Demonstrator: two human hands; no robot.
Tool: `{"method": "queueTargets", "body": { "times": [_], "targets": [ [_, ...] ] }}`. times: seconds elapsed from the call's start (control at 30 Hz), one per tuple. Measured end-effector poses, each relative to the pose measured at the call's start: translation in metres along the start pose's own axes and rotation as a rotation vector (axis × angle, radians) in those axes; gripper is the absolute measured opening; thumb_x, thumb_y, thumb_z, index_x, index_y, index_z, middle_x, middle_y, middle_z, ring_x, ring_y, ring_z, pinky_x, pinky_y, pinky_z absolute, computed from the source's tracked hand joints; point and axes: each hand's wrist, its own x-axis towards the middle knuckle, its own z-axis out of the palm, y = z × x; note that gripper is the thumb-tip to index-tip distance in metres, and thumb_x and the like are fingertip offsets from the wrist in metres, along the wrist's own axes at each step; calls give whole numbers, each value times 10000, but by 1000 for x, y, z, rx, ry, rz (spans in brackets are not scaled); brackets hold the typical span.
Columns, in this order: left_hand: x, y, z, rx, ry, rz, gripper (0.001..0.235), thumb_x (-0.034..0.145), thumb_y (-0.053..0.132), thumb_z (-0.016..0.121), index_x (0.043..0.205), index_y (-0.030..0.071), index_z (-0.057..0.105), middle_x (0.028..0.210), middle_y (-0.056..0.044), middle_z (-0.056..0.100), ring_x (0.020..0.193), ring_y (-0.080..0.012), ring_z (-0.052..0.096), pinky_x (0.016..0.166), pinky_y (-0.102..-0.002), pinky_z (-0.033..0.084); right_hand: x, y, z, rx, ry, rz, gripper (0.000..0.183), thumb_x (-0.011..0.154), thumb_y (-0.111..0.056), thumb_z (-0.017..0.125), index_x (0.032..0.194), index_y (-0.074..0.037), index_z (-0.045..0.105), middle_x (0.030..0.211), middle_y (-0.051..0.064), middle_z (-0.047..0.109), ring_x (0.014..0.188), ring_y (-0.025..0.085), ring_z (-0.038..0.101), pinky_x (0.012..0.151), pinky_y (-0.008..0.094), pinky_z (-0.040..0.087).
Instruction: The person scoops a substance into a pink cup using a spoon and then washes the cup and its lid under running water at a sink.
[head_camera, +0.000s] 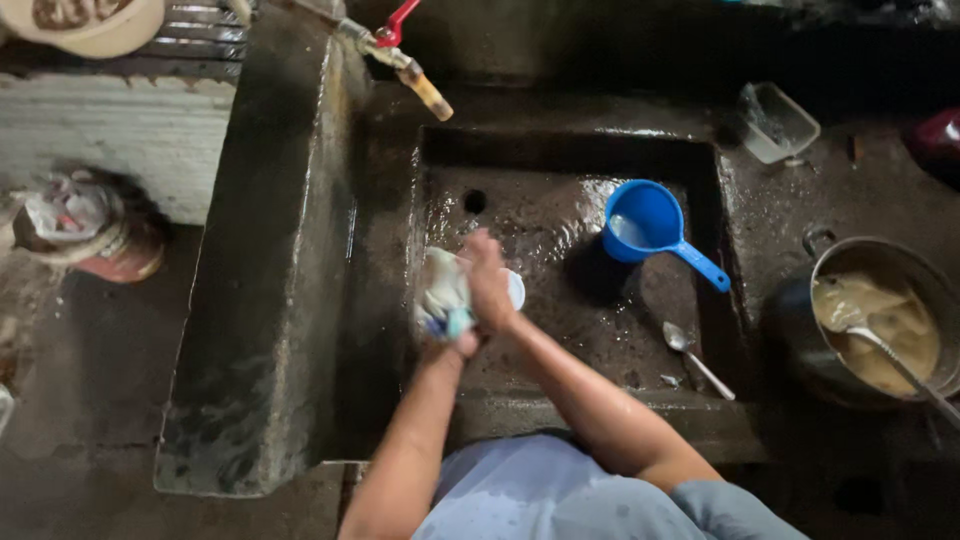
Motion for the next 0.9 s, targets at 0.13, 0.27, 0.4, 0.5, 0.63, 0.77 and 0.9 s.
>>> {"method": "queueTargets", "body": {
  "times": [0.13,0.27,0.4,0.5,0.63,0.77,0.9],
  "targets": [
    [-1,-1,-4,77,-46,57,473,1002,459,580,1301,93,587,1185,-78,637,1084,-184,619,917,-333,533,-4,8,-1,521,-173,451,762,1060,-649,421,1457,1,417,1398,267,505,1272,405,501,1044,510,410],
    [3,-4,-4,239,-13,204,521,1051,506,522,1359,87,558,1257,-87,612,1168,-201,599,991,-337,514,-6,6,1,368,-60,190,789,985,-657,442,1549,-123,309,1514,148,440,1417,315,411,1147,409,339],
    [6,1,-5,142,55,31,565,1042,542,494,1317,59,596,1211,-88,636,1117,-204,630,936,-339,544,-15,5,9,700,-134,461,895,1068,-633,447,1540,122,361,1320,311,499,1363,498,480,1073,501,400],
    [9,5,-7,-26,28,1,579,1033,552,496,1331,63,576,1235,-86,624,1138,-202,618,941,-336,537,-19,12,12,633,-140,239,818,948,-576,473,1557,-128,160,1560,107,271,1478,265,275,1174,427,324],
    [12,1,0,9,47,-3,599,1022,565,498,1351,68,550,1268,-83,608,1164,-201,603,948,-333,529,-4,34,12,386,-1,261,754,1033,-564,411,1446,57,299,1538,338,304,1436,472,281,1145,531,256],
    [16,0,0,-89,-6,-91,622,1011,579,501,1371,72,523,1300,-81,591,1191,-199,588,954,-329,521,-4,60,19,-47,1,-55,564,1133,-416,262,1334,40,527,1591,412,345,1460,514,370,1210,577,323],
    [19,6,-1,-177,40,-119,647,999,592,503,1391,77,497,1332,-78,575,1218,-198,572,961,-325,512,-5,75,18,208,-35,136,587,1094,-572,314,1331,-43,406,1620,238,222,1433,282,290,1137,449,295]
  ]
}}
